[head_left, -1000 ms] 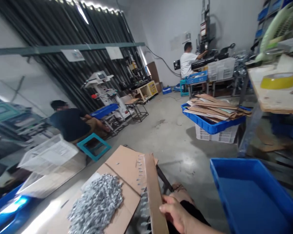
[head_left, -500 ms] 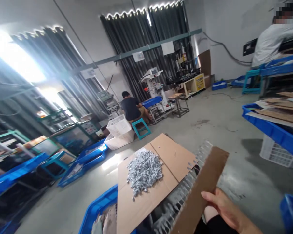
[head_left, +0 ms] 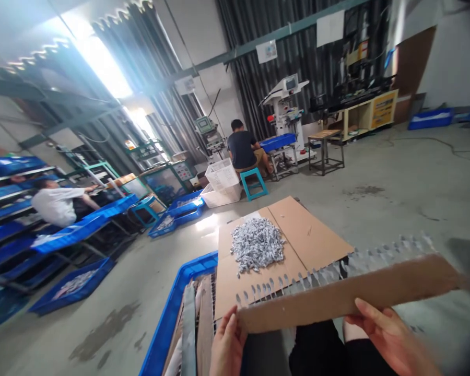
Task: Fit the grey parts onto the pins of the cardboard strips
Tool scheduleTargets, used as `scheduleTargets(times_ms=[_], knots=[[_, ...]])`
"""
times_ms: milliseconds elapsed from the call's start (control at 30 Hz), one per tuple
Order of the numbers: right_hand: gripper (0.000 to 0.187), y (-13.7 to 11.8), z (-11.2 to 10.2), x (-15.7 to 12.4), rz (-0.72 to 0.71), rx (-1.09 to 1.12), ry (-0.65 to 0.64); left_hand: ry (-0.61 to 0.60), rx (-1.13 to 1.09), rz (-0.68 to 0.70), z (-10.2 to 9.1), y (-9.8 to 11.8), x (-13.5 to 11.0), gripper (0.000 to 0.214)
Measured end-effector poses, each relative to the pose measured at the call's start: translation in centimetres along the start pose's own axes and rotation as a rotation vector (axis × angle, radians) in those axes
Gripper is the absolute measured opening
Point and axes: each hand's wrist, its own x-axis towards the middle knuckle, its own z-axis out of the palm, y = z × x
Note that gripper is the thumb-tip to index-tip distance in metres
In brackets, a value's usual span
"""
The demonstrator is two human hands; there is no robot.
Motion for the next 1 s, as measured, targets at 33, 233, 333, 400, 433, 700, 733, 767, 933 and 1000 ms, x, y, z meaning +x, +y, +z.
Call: scheduleTargets(times_ms=[33,233,333,400,433,700,733,767,933,1000], knots=[[0.023,-0.4,-0.1,-0.4,-0.006,0.007,0.005,-0.017,0.014,0.016,0.0,0.5,-0.3,0.033],[0.025,-0.7,-0.8,-1.1,0.01,0.043,0.006,-0.059,0.359,0.507,2.6,5.6,-3.4,0.032],[0.024,0.6,-1.0,-0.9,0.018,0.038,-0.016,-0.351,0.612,0.844,6.9,8.5,-6.0,0.026],[0.024,1.5,-0.8,-1.0,0.034,0.009,-0.016,-0.571,0.717,0.99,10.2,9.4,-7.7,0.026],[0.023,1.9,-0.6,-1.2,0.045,-0.015,-0.013,-0.671,0.765,1.027,11.8,9.5,-8.4,0.026],[0.03,2.4,1.7,-3.3,0.005,-0.213,-0.074,-1.069,1.063,0.948,17.3,5.6,-8.1,0.022],[0.031,2.4,1.9,-3.5,-0.002,-0.218,-0.071,-1.111,1.061,0.906,17.3,5.4,-7.8,0.02],[0.033,2.4,2.2,-3.6,-0.005,-0.221,-0.074,-1.149,1.054,0.864,17.2,5.4,-7.6,0.017],[0.037,2.6,3.1,-4.5,0.023,-0.209,-0.096,-1.29,1.004,0.663,16.8,5.9,-6.7,0.007],[0.038,2.7,3.2,-4.6,0.045,-0.199,-0.091,-1.318,0.998,0.585,16.8,6.0,-6.5,0.007]])
